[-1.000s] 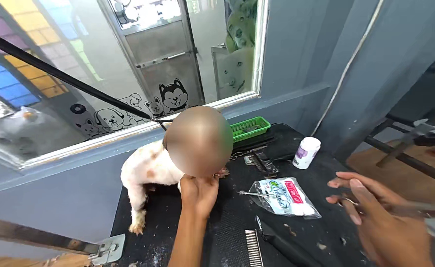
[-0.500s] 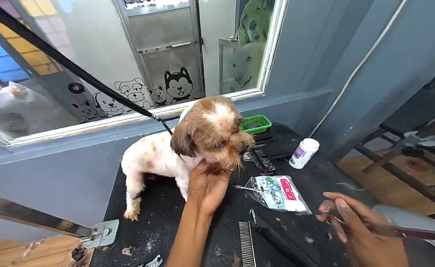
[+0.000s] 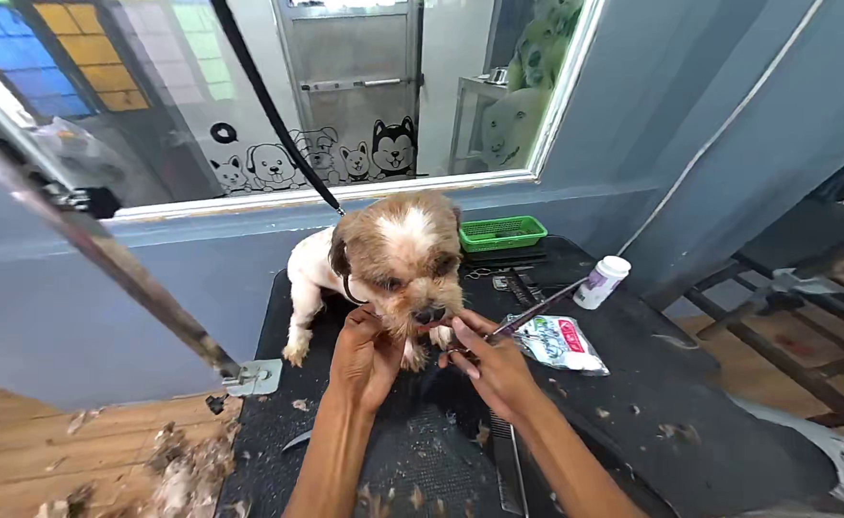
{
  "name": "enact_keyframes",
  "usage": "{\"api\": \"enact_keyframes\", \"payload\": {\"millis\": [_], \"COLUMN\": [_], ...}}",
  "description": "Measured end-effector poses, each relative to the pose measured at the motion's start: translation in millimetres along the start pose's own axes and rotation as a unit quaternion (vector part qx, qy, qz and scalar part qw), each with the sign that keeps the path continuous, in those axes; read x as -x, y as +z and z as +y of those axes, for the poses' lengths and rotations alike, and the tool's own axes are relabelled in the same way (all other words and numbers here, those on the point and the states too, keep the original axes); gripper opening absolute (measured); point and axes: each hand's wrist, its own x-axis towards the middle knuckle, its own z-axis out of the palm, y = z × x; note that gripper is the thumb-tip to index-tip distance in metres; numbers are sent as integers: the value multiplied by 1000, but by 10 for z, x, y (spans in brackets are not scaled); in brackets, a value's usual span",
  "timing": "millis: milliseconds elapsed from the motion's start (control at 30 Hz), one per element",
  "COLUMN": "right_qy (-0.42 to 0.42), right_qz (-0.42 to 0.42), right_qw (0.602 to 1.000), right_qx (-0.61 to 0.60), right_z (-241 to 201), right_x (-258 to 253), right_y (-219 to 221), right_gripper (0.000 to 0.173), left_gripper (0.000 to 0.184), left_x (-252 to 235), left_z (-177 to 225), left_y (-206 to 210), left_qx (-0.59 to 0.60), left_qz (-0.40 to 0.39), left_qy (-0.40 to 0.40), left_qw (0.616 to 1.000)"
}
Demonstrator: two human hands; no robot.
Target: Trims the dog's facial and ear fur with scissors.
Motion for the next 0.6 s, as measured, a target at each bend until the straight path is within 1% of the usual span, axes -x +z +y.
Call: {"api": "enact_keyframes", "payload": {"millis": [100, 167, 267, 300, 400, 500, 567, 600], "right_qy": [18, 29, 42, 45, 43, 43, 45, 46], "right_qz": [-31, -64, -99, -99, -85, -53, -27, -17], "right_qw": [999, 997, 994, 994, 995, 996, 997, 996], "right_qx": [-26, -25, -17, -18, -38, -51, -61, -68], "right_z": [12, -26, -94, -118, -140, -150, -163, -173], "right_x": [-27, -35, -45, -45, -30, -23, -27, -34], "right_y": [266, 404, 569, 608, 678, 713, 737, 743], "right_gripper": [19, 17, 17, 16, 11, 17, 20, 21], "left_gripper": [11, 8, 16, 17, 10, 10, 7, 9], "left_x": [161, 259, 361, 371, 390, 379, 365, 361], "left_z": [126, 173, 231, 241, 198, 69, -39, -100], "left_y": [-140, -202, -269, -299, -383, -407, -432, -455], "left_qx": [-33, -57, -141, -153, -152, -144, -131, -116], "left_qz": [-15, 10, 51, 52, 39, 30, 2, -20], "left_qy": [20, 34, 61, 71, 89, 103, 109, 113], "left_qw": [999, 998, 987, 984, 983, 984, 985, 987]}}
